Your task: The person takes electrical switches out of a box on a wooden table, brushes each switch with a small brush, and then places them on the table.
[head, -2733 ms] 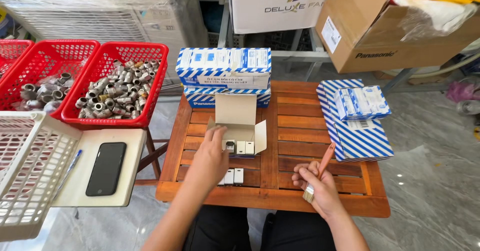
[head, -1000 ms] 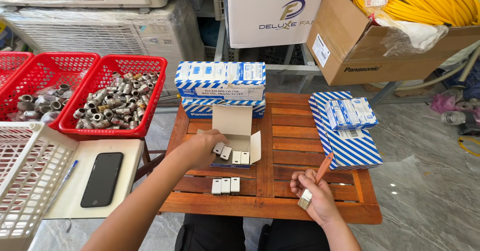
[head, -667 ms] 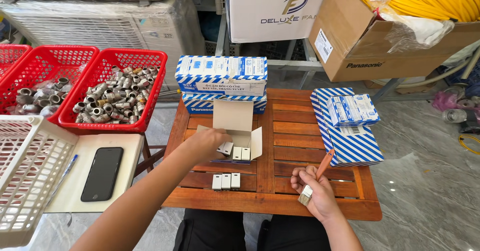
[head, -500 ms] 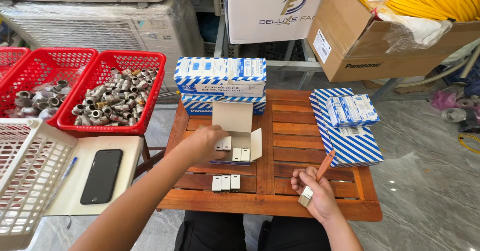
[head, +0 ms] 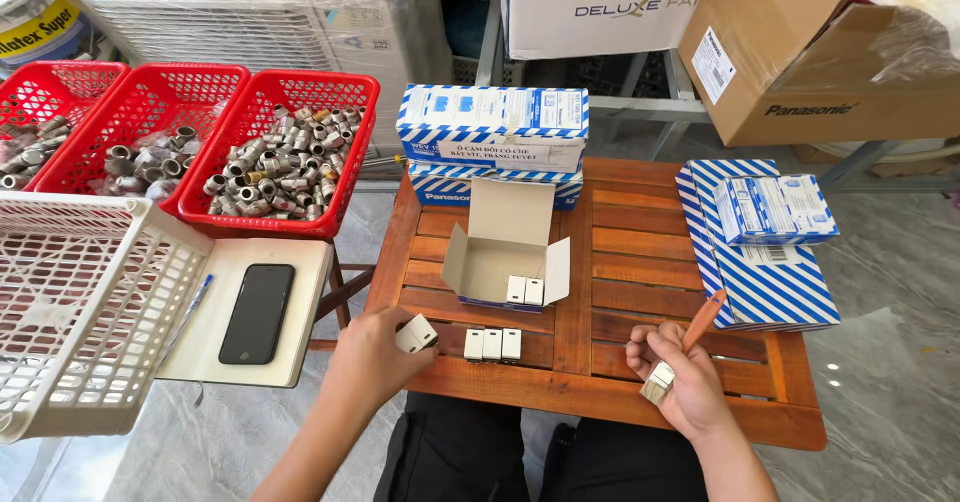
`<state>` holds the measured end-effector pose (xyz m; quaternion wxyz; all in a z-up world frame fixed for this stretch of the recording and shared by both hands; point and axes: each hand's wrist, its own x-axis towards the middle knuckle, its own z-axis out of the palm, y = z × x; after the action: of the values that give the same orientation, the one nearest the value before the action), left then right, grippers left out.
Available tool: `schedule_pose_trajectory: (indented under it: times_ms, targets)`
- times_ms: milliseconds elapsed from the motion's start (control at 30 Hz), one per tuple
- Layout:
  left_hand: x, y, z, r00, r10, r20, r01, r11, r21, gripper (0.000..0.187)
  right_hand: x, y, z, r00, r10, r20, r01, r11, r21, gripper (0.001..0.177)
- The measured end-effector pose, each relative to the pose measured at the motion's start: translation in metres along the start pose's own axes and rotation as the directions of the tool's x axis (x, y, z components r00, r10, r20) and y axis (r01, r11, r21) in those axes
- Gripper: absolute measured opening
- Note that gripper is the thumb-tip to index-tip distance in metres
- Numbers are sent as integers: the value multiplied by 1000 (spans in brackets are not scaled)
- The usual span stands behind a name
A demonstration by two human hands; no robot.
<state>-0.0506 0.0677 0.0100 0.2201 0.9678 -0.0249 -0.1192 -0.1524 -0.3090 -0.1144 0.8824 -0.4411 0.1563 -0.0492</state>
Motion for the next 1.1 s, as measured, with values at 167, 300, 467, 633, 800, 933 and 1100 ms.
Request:
schedule_pose_trajectory:
  times_ms: [167, 300, 467, 633, 800, 933, 1100]
  targets:
    - [7, -2, 34, 986, -167, -5, 167, 986, -3, 51, 0, 2, 0, 1000, -13, -8, 13, 1000, -4, 30]
    - [0, 9, 32, 974, -224, 39, 222, 973, 57, 77, -1, 1, 0, 1000, -24, -12, 24, 1000, -3, 31]
    - [-3, -5, -2, 961, 172, 218, -193, 978, 77, 88, 0, 1, -3, 1000, -16, -11, 16, 1000, -1, 30]
    - [13, -26, 18, 876, 402, 266, -407, 913, -40, 94, 1, 2, -1, 1000, -12, -8, 12, 1000, 1, 31]
    - [17, -25, 27, 949, 281, 143, -284, 959, 6, 40, 0, 3, -3, 1000, -18, -18, 19, 1000, 15, 31]
    - [18, -35, 58, 984, 176, 7, -176, 984, -17, 58, 1, 3, -3, 1000, -10, -13, 10, 1000, 8, 30]
    - [1, -23, 17, 946, 74, 315, -38, 992, -120, 120, 1, 3, -3, 1000, -4, -17, 4, 1000, 5, 32]
